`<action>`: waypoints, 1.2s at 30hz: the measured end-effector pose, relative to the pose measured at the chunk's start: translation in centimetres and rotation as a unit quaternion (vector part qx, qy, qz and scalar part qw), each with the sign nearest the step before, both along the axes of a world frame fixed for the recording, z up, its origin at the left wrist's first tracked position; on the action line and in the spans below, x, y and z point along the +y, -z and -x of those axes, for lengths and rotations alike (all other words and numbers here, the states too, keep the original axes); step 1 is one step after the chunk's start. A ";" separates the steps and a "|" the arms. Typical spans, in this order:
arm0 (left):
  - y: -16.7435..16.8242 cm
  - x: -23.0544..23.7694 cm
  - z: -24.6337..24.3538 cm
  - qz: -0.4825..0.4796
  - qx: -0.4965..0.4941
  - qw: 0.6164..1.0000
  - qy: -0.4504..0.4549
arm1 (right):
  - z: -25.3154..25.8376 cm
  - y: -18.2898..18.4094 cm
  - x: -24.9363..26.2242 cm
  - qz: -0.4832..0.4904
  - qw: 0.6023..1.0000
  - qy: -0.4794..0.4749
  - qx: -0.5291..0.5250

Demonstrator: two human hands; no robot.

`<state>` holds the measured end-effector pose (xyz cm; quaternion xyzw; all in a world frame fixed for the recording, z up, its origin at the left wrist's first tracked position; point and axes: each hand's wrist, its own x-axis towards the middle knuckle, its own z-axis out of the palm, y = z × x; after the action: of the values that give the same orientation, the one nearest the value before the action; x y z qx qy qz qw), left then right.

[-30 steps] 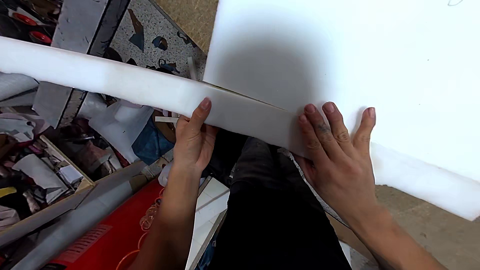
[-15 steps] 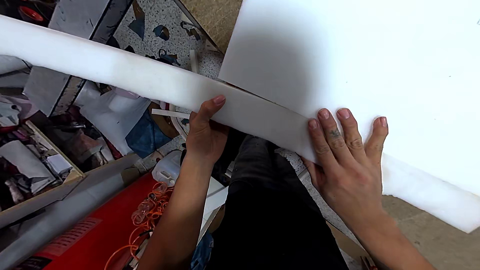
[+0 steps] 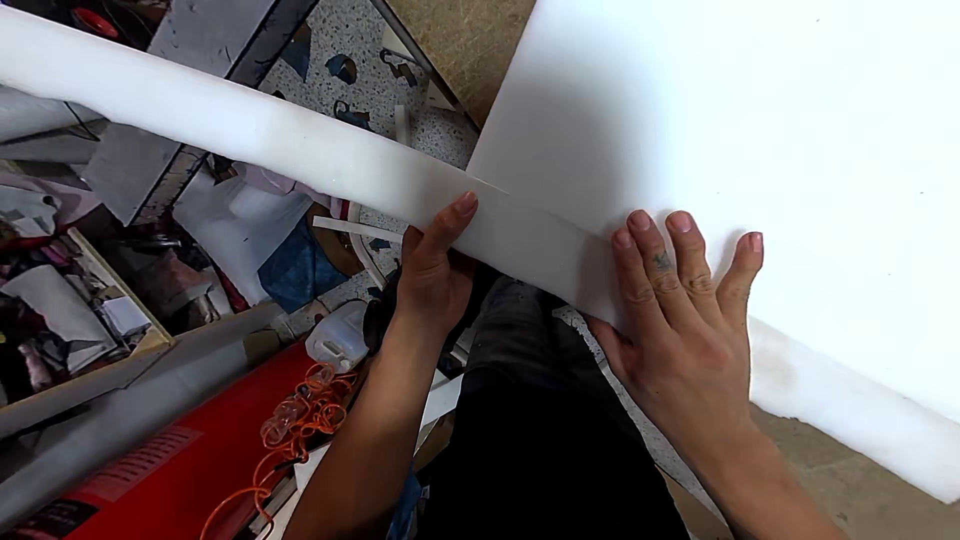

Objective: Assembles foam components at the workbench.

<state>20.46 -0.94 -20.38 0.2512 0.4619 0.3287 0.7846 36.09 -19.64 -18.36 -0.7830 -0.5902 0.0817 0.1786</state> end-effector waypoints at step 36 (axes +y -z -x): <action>-0.1 0.1 -0.2 0.061 -0.018 0.998 -0.019 | 1.0 0.0 4.8 0.005 0.998 -0.065 -0.001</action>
<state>20.69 -0.85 -20.26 0.1883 0.4712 0.3196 0.8002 35.09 -14.89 -18.34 -0.7441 -0.6395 0.0957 0.1681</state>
